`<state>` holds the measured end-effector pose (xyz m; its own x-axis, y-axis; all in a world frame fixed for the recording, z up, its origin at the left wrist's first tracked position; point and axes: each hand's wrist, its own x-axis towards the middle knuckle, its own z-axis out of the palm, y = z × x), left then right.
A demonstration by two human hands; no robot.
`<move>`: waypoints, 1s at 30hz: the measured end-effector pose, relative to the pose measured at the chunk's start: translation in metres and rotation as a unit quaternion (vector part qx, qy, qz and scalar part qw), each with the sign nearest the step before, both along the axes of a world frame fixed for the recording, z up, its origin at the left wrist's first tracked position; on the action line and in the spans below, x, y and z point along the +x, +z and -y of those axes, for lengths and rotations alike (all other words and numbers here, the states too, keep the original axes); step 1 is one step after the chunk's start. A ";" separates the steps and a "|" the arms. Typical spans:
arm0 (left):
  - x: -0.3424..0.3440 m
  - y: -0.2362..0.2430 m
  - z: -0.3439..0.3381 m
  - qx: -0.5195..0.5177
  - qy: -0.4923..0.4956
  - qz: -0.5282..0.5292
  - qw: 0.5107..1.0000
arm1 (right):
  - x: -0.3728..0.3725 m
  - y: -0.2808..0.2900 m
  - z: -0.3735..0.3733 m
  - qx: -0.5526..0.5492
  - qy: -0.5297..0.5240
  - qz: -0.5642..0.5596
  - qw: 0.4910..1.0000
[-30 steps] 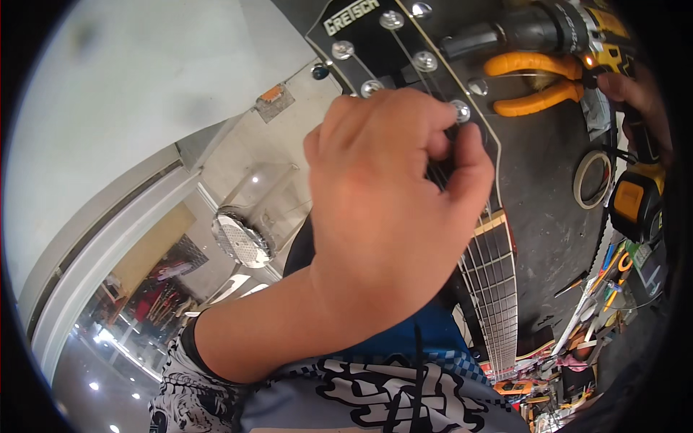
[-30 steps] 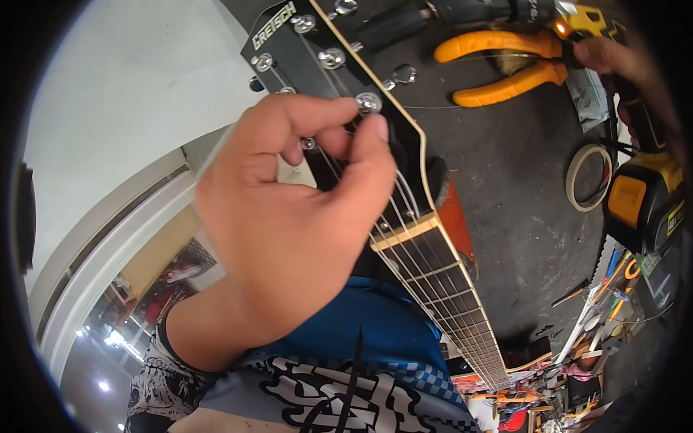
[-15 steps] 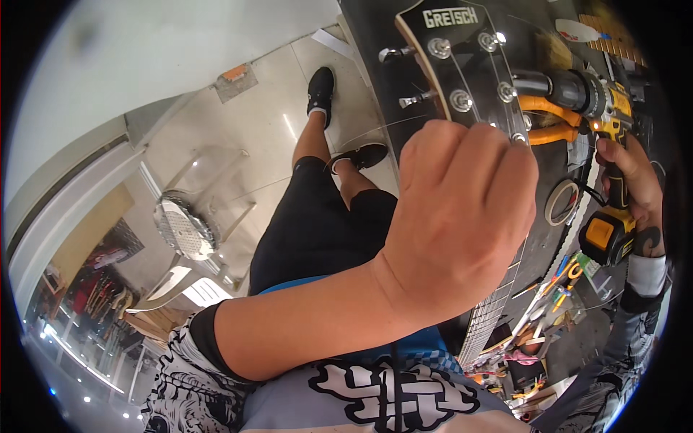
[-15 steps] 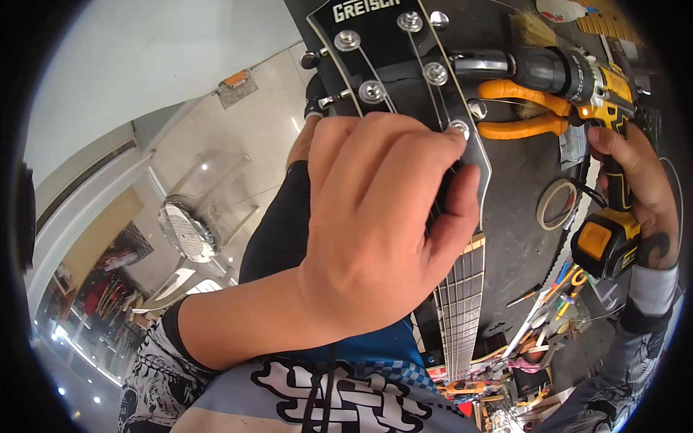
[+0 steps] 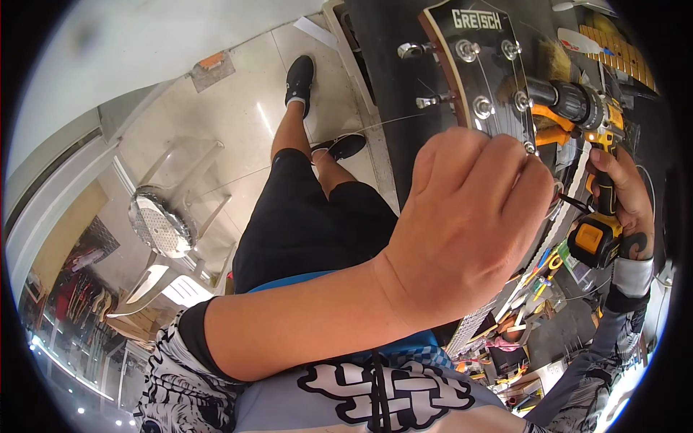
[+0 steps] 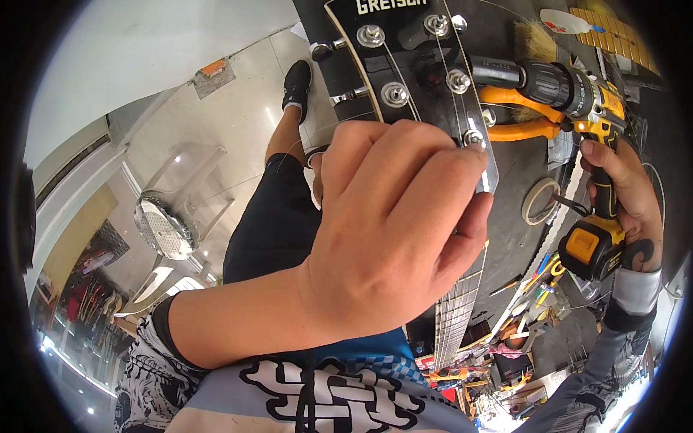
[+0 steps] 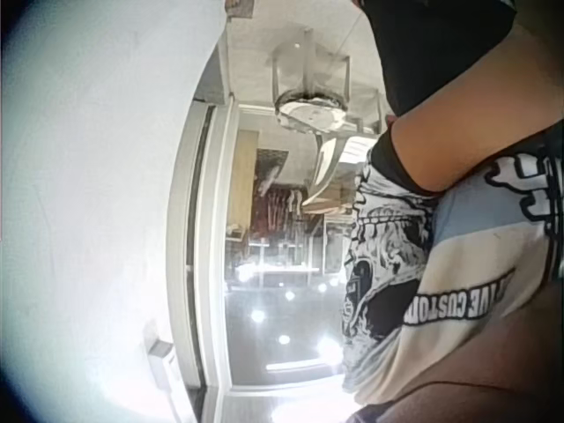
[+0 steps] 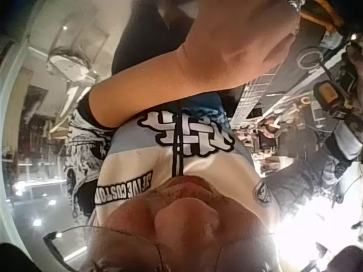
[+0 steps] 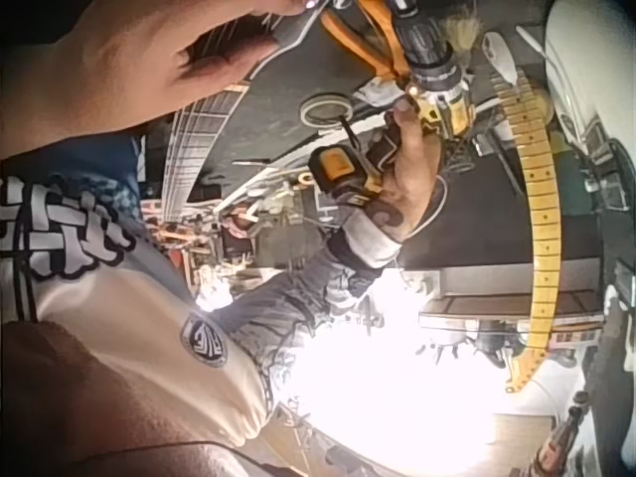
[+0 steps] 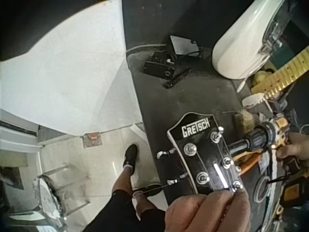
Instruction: The person threads a guitar string through the bridge of a red electric guitar and attaches it to a tuning peg on the headstock. They tighten the string using a power drill with a specialized attachment and then use the same drill on a different tuning peg.
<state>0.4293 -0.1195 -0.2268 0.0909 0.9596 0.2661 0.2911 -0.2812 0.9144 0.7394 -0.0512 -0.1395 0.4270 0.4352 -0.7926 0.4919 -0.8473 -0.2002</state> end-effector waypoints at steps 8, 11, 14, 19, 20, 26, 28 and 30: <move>-0.008 0.004 -0.001 0.001 -0.041 -0.018 0.999 | 0.001 0.001 -0.001 0.005 0.010 -0.008 1.000; -0.008 0.003 0.000 -0.012 -0.043 0.000 0.999 | -0.004 0.002 0.000 0.011 0.003 -0.003 1.000; -0.010 0.002 -0.002 -0.002 -0.047 0.007 0.999 | -0.005 0.001 -0.001 0.006 0.001 -0.010 1.000; -0.017 0.005 -0.007 -0.007 -0.087 -0.009 0.996 | -0.002 0.002 0.005 0.018 0.007 -0.020 1.000; -0.019 0.005 -0.009 -0.001 -0.104 -0.015 0.994 | 0.000 0.004 0.006 0.022 0.015 -0.021 0.999; -0.042 0.016 -0.025 -0.033 -0.198 -0.041 0.979 | 0.014 0.013 0.033 0.071 -0.017 -0.011 0.997; -0.050 0.024 -0.041 -0.001 -0.224 -0.048 0.973 | 0.023 0.017 0.047 0.092 -0.039 0.010 0.995; -0.061 0.026 -0.076 0.056 -0.257 -0.121 0.957 | 0.018 0.020 0.073 0.135 -0.070 0.039 0.988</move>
<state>0.3688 -0.0432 -0.2007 0.6151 0.7387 0.2755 0.2887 -0.5362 0.7932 0.7573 -0.1238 -0.1195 0.5529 0.5585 -0.6183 0.3959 -0.8291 -0.3949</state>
